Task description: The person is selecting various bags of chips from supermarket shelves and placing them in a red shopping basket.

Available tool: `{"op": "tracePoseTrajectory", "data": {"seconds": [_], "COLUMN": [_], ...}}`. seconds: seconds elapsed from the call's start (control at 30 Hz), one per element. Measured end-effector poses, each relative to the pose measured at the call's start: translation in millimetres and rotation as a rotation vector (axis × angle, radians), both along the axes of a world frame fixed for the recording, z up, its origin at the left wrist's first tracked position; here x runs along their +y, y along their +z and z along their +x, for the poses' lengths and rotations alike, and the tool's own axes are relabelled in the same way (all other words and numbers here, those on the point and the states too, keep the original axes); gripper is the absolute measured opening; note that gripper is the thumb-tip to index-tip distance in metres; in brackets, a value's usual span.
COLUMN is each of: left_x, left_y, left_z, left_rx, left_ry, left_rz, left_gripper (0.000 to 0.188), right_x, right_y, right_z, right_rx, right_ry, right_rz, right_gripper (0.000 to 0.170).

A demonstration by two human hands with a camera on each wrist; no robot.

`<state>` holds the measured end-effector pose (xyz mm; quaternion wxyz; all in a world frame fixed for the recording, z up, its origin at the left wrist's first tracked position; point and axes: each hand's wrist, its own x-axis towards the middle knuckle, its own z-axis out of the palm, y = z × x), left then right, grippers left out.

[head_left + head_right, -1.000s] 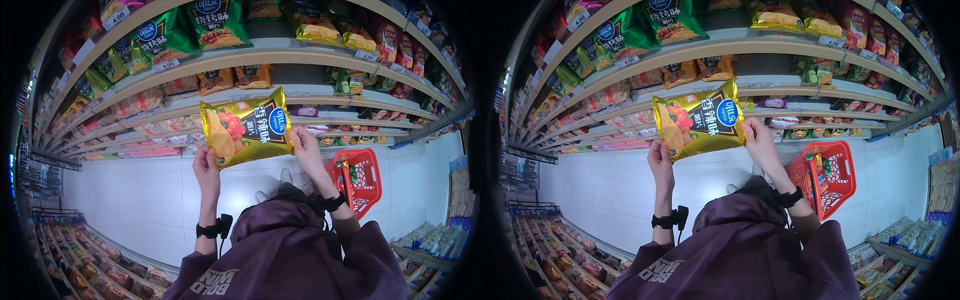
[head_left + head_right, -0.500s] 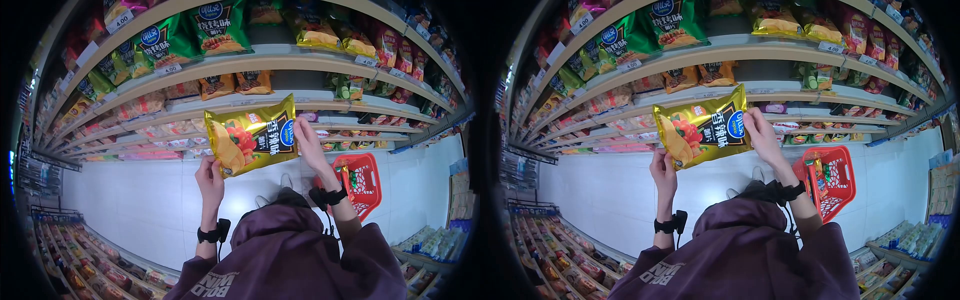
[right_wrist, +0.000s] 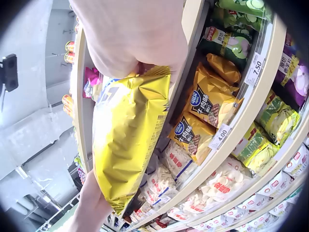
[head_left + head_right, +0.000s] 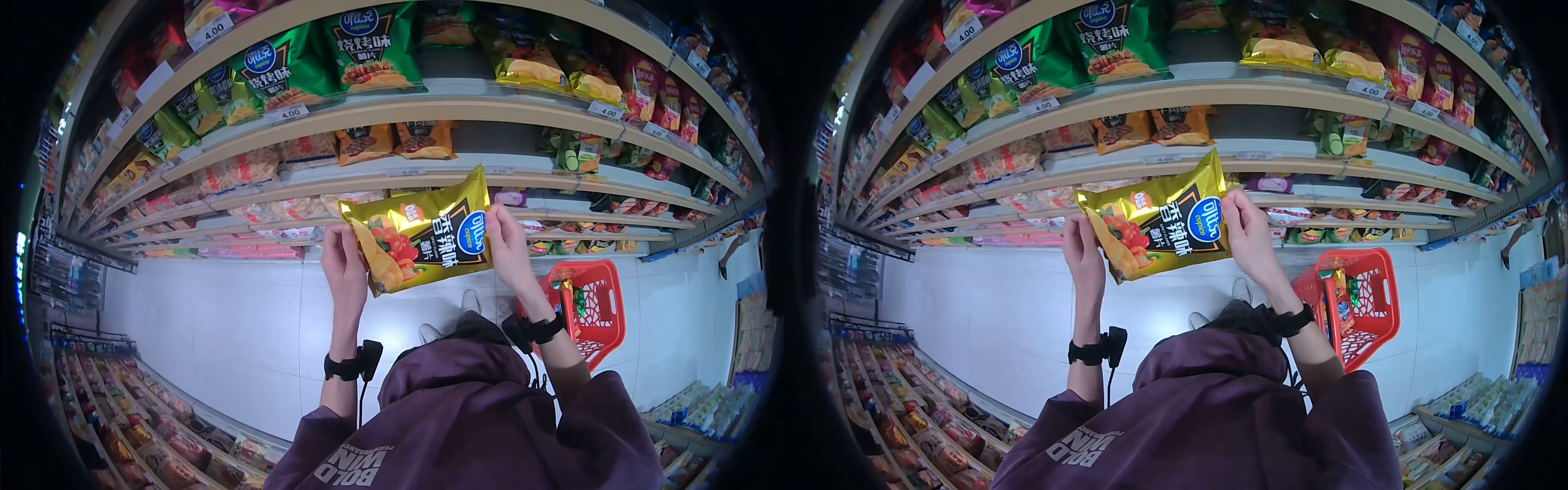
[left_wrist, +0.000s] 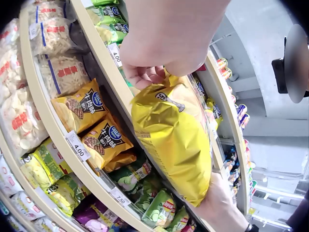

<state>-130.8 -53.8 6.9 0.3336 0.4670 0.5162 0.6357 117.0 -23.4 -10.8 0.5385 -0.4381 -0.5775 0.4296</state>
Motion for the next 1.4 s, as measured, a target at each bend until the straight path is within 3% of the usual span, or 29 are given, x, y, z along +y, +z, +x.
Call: {"op": "tracePoseTrajectory", "data": {"seconds": [0.2,0.37,0.47,0.6,0.7,0.8,1.0,1.2,1.3,1.4], "left_x": [17.2,16.4,10.5,5.1,-0.7,-5.4,-11.4,-9.0,-11.5,-12.1], "left_y": [-15.2,-18.9,-10.7,-3.0,0.5,11.7,8.2,5.3,-3.9,-3.3], "left_z": [4.2,7.6,15.9,19.8,17.2,24.5,18.7,22.0,10.9,-0.7], "left_rx": [0.152,0.012,-0.031,-0.044,0.093,0.102,0.179,0.140,0.138,0.115], "left_ry": [0.068,0.105,0.157,0.177,0.158,0.101,0.139,0.239,0.125,0.157], "left_rz": [-0.032,0.043,0.139,0.159,0.156,0.167,0.114,0.185,0.158,0.195], "left_gripper": [0.025,0.026,0.025,0.022,0.021,0.023,0.022,0.021,0.016,0.011], "right_x": [-7.8,-10.2,-9.8,-1.6,7.6,16.2,16.1,16.1,15.9,13.2], "right_y": [-1.0,18.4,30.8,24.9,16.3,19.5,22.1,15.2,25.3,39.4], "right_z": [8.2,15.5,15.9,14.1,20.1,9.0,-0.5,-2.8,-1.8,5.3], "right_rx": [-0.029,-0.228,-0.324,-0.297,-0.201,0.160,0.314,0.221,0.180,-0.130], "right_ry": [0.010,-0.017,-0.185,-0.185,-0.071,-0.017,-0.151,-0.264,-0.275,-0.205], "right_rz": [0.029,0.134,0.177,0.150,0.051,0.002,-0.077,0.026,0.064,0.158], "right_gripper": [0.021,0.017,0.016,0.016,0.020,0.023,0.023,0.023,0.021,0.016]}}
